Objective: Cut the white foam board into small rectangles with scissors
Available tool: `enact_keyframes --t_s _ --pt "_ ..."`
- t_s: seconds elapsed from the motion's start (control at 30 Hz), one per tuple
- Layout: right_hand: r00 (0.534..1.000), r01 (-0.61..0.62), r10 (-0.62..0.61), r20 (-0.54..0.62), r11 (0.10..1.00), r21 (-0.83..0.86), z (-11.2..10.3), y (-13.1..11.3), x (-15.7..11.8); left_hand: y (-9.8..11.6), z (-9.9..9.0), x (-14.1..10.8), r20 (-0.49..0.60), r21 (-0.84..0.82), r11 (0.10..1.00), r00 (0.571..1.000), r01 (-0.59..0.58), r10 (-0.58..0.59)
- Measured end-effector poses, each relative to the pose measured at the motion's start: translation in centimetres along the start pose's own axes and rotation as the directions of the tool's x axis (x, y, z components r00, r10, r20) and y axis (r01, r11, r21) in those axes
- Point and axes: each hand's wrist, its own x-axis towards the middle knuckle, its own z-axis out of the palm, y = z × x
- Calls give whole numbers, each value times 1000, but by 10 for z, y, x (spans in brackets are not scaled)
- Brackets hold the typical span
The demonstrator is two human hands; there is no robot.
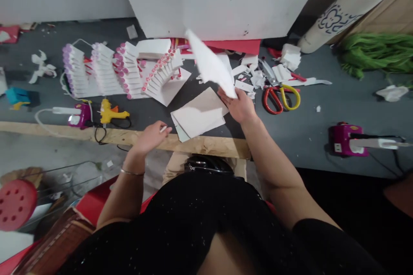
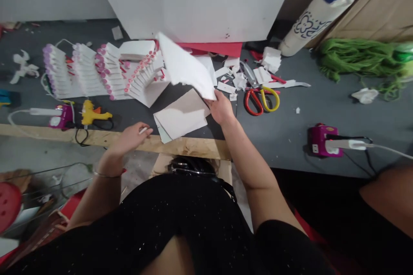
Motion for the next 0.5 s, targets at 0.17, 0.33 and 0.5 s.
enact_keyframes --t_s 0.17,0.33,0.5 --pt "998 6 -1 -69 997 79 0 25 -30 13 23 12 -12 -229 973 1000 -23 21" --pt "993 -12 33 -115 985 173 9 41 -50 12 13 28 -150 -135 991 989 -9 -11" --pt "999 -22 27 -36 992 126 27 61 -54 -5 -10 26 -269 -24 998 961 54 -59"
